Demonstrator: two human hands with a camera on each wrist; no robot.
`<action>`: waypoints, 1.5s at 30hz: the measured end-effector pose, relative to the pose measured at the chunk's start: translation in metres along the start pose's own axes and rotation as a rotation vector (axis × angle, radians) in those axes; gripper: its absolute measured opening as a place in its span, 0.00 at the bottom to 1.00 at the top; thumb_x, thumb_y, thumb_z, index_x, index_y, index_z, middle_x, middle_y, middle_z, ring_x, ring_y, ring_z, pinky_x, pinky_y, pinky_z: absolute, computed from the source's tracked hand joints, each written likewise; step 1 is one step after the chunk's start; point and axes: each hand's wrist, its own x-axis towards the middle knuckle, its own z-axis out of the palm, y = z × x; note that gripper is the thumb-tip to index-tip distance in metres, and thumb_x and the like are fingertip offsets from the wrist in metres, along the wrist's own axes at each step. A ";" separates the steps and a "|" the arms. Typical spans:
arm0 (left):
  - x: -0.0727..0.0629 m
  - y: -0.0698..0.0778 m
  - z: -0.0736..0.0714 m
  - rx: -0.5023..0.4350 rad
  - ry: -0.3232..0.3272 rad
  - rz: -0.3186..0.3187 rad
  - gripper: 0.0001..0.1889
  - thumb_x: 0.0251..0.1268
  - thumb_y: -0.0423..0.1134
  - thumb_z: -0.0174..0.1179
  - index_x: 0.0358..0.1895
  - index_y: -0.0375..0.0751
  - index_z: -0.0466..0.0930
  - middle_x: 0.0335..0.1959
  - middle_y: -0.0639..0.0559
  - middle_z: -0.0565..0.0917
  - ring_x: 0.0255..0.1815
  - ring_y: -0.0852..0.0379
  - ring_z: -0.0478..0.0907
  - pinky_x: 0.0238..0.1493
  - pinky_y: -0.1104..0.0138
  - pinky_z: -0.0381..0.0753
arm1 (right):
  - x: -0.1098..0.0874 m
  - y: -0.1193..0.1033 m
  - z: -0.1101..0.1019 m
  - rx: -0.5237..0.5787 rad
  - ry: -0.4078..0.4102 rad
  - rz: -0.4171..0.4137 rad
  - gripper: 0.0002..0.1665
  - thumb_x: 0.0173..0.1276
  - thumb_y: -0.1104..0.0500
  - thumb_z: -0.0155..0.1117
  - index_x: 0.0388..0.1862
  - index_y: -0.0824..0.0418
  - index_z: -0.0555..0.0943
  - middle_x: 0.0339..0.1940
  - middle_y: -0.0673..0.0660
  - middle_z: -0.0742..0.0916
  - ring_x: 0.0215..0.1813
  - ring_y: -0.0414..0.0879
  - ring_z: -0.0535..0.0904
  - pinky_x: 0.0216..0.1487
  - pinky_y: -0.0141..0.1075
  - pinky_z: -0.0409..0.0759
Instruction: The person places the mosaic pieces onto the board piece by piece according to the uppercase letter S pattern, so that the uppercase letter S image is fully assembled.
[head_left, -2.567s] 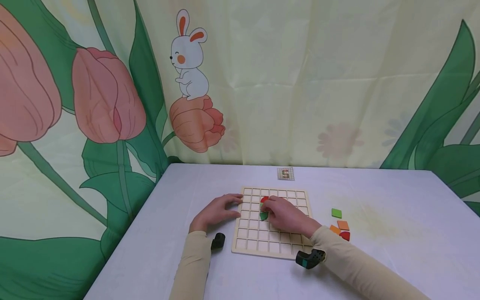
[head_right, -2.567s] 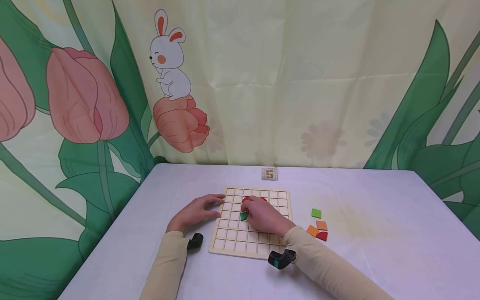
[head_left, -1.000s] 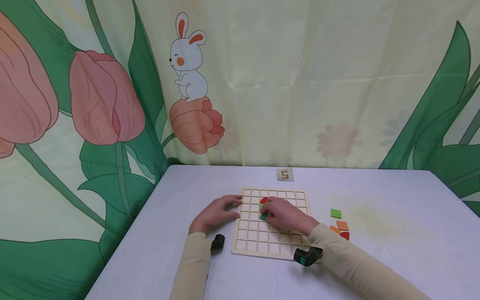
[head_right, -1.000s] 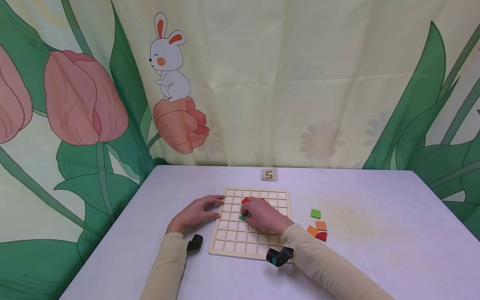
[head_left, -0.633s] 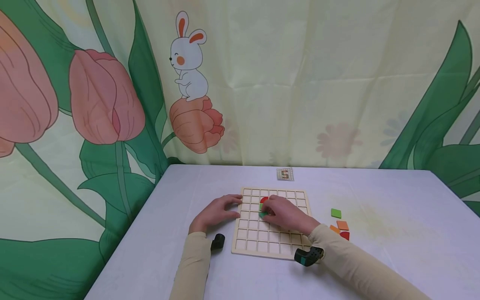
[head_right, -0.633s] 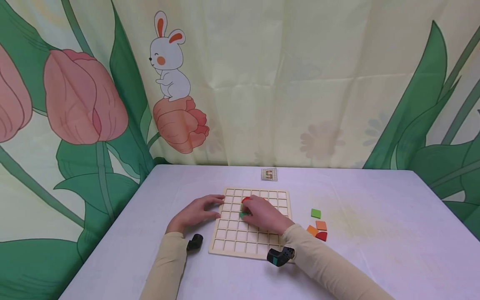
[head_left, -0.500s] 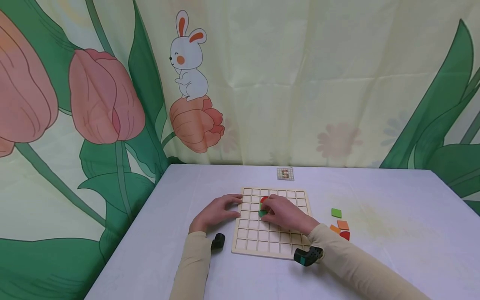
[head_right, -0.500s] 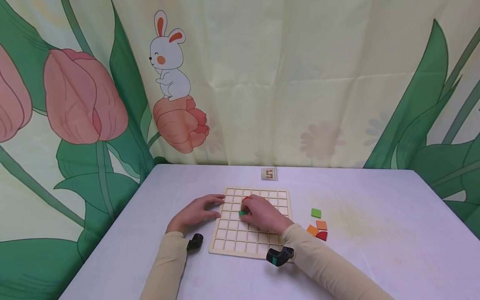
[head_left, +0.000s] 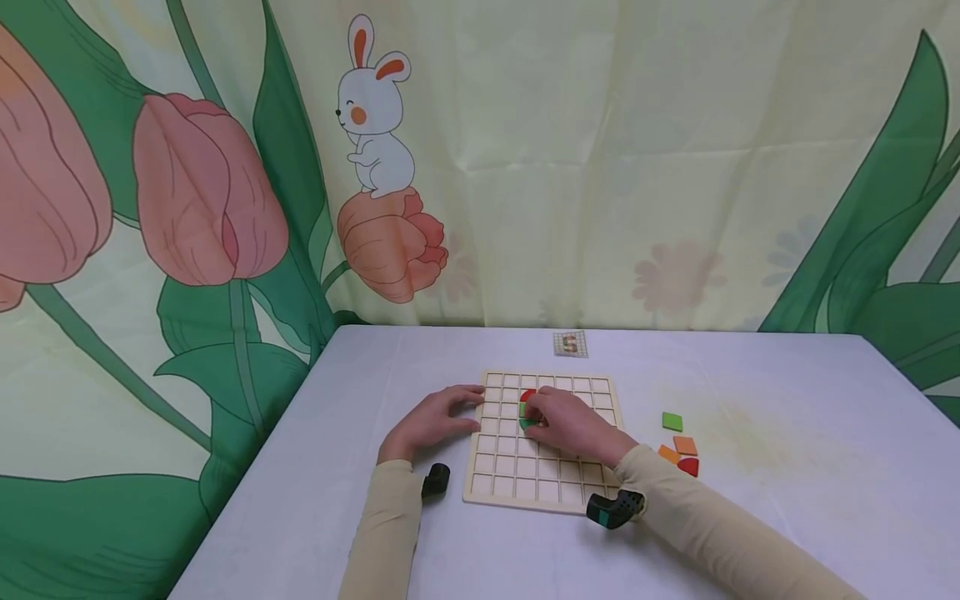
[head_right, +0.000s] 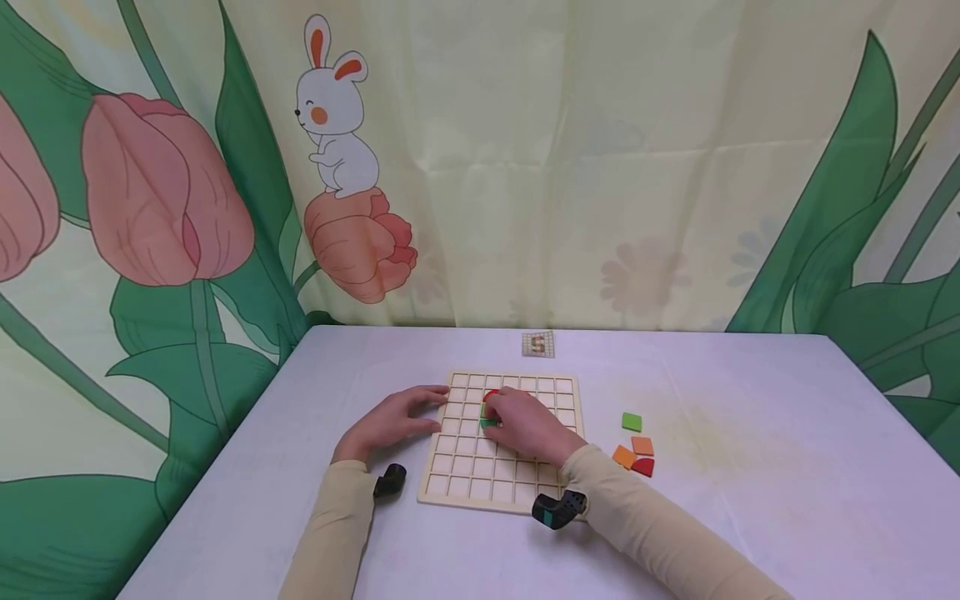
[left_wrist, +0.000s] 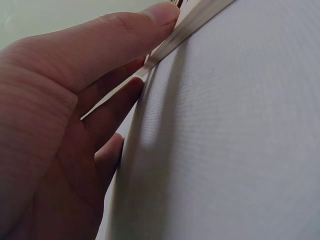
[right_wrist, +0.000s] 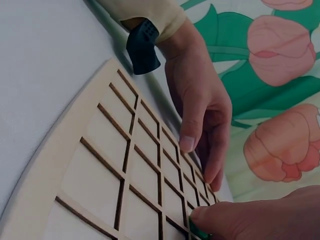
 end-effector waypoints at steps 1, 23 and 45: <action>0.000 0.000 0.000 -0.001 0.002 0.000 0.23 0.61 0.40 0.68 0.60 0.44 0.79 0.68 0.60 0.71 0.72 0.56 0.62 0.72 0.57 0.61 | 0.000 0.000 0.000 -0.002 0.002 0.000 0.07 0.61 0.60 0.72 0.33 0.59 0.81 0.31 0.49 0.80 0.35 0.42 0.75 0.38 0.36 0.78; 0.002 -0.004 0.005 0.017 0.001 0.014 0.24 0.61 0.41 0.69 0.60 0.44 0.79 0.68 0.59 0.72 0.72 0.54 0.63 0.71 0.55 0.62 | -0.008 0.007 0.004 0.023 0.041 -0.002 0.06 0.62 0.58 0.71 0.34 0.58 0.83 0.31 0.47 0.80 0.34 0.40 0.74 0.37 0.34 0.78; 0.001 -0.004 0.004 0.021 0.018 0.000 0.23 0.60 0.40 0.69 0.59 0.44 0.80 0.68 0.60 0.72 0.73 0.55 0.62 0.72 0.56 0.61 | -0.113 0.085 -0.071 0.127 0.159 0.433 0.22 0.69 0.56 0.65 0.56 0.67 0.79 0.49 0.62 0.84 0.48 0.57 0.80 0.44 0.46 0.85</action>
